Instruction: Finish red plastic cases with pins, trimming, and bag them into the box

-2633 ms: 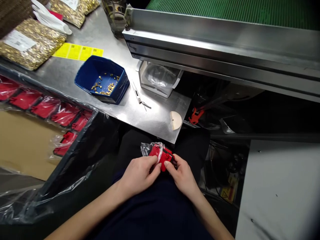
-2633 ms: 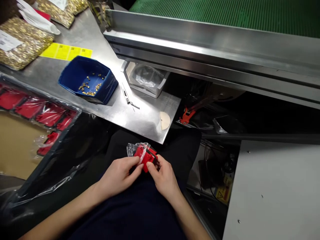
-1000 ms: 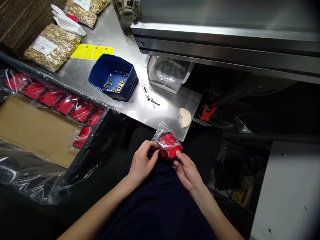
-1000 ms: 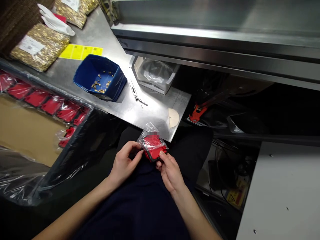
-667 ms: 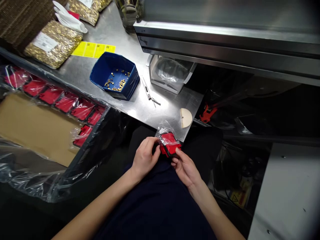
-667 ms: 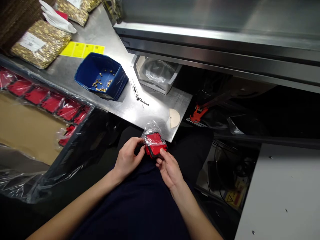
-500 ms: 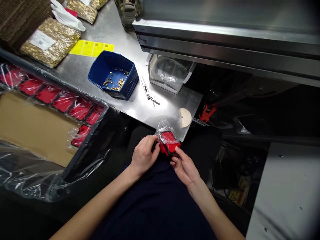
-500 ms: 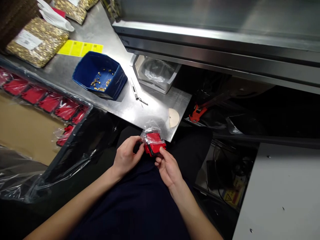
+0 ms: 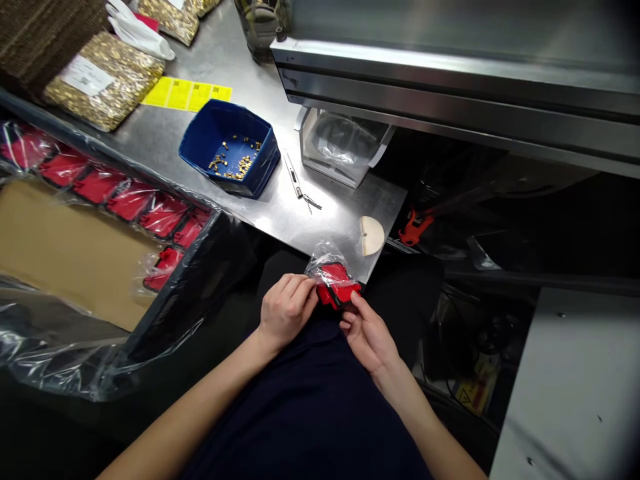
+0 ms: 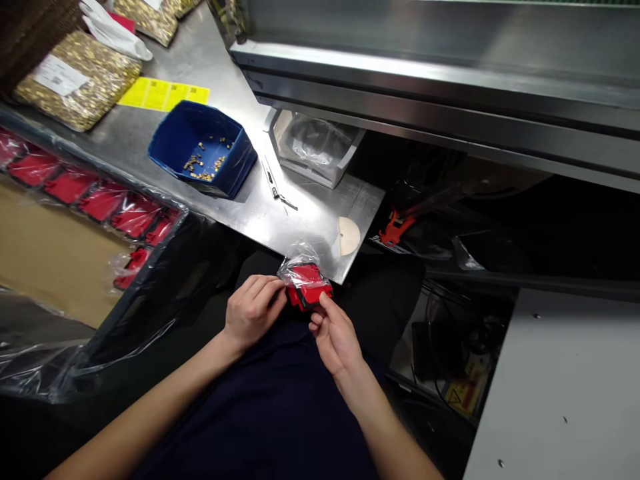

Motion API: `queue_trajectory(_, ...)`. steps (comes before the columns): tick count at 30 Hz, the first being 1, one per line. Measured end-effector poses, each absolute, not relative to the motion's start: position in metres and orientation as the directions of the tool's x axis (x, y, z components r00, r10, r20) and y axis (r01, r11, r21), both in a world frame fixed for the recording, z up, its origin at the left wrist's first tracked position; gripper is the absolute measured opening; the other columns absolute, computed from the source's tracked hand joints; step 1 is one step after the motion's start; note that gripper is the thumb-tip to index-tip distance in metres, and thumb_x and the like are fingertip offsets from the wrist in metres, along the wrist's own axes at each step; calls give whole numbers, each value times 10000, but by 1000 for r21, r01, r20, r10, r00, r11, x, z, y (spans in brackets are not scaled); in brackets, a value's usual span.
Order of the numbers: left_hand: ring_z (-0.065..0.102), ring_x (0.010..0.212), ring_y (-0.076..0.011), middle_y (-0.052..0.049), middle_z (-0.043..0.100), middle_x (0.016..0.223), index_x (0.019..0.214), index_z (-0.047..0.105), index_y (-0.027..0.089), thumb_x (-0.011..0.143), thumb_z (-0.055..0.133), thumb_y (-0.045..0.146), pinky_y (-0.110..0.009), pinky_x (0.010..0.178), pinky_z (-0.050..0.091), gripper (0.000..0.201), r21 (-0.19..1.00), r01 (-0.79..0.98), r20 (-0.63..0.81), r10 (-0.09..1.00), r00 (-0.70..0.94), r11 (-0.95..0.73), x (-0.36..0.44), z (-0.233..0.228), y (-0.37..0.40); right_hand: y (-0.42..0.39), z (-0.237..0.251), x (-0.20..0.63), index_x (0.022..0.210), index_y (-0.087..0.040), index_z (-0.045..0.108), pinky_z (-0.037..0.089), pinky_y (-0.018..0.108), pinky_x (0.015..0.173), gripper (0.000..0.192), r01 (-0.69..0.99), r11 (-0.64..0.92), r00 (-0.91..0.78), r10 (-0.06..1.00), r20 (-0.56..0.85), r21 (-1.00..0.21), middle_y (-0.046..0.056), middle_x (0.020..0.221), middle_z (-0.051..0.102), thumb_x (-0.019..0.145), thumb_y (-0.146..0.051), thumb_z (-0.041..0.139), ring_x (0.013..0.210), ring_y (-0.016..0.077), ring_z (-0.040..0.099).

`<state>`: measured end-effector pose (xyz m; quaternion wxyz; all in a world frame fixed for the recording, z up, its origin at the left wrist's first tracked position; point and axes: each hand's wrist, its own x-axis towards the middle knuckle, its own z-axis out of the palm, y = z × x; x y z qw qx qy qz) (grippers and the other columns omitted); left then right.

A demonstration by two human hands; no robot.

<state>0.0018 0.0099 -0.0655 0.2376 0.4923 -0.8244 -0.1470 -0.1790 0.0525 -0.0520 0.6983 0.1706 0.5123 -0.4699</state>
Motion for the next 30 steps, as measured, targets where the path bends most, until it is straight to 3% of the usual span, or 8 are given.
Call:
queue_trajectory(6,647,780,-197,-52,730,940,941,681,188,942,640,148,-305,676,515,57,484,-729,221,-874,-434,484,9,-55,24,52,-47,-173,899,-191,700,478,169,516,300,865,448,43,-516,-856,-227,-81,749,644,717,-254,929,567,35,519)
queue_trajectory(10,670,799,-167,-34,708,923,911,650,194,951,600,133,-265,705,519,88,535,-736,191,-908,-373,415,10,-54,28,52,-45,-172,888,-203,678,476,166,520,291,880,433,68,-523,-850,-196,-87,750,632,725,-237,917,570,34,527)
queue_trajectory(17,627,763,-187,-30,652,836,852,594,205,939,553,135,-294,674,465,119,578,-767,112,-959,-261,277,12,-54,21,51,-49,-177,881,-230,656,409,162,450,176,869,456,88,-523,-848,-191,-86,714,610,819,-240,820,463,28,399)
queue_trajectory(24,600,691,-129,3,624,828,895,584,221,941,560,127,-241,640,492,107,786,-520,13,-850,-526,334,16,-31,24,55,-50,-172,907,-226,677,439,168,546,276,759,537,41,-603,-797,-367,-74,783,595,772,-358,879,561,38,447)
queue_trajectory(27,637,815,-164,-27,654,906,1002,606,218,940,618,141,-282,750,533,99,856,-409,93,-873,-479,315,14,-23,22,57,-48,-168,897,-204,698,437,185,582,280,644,589,25,-654,-756,-488,-51,805,608,805,-420,850,587,49,446)
queue_trajectory(30,624,1054,-251,-100,657,1147,1221,601,209,914,721,240,-389,916,534,332,824,-516,59,-941,-334,235,7,-27,14,58,-48,-166,926,-190,725,402,205,573,288,472,627,11,-707,-707,-620,-32,774,628,843,-455,800,586,69,448)
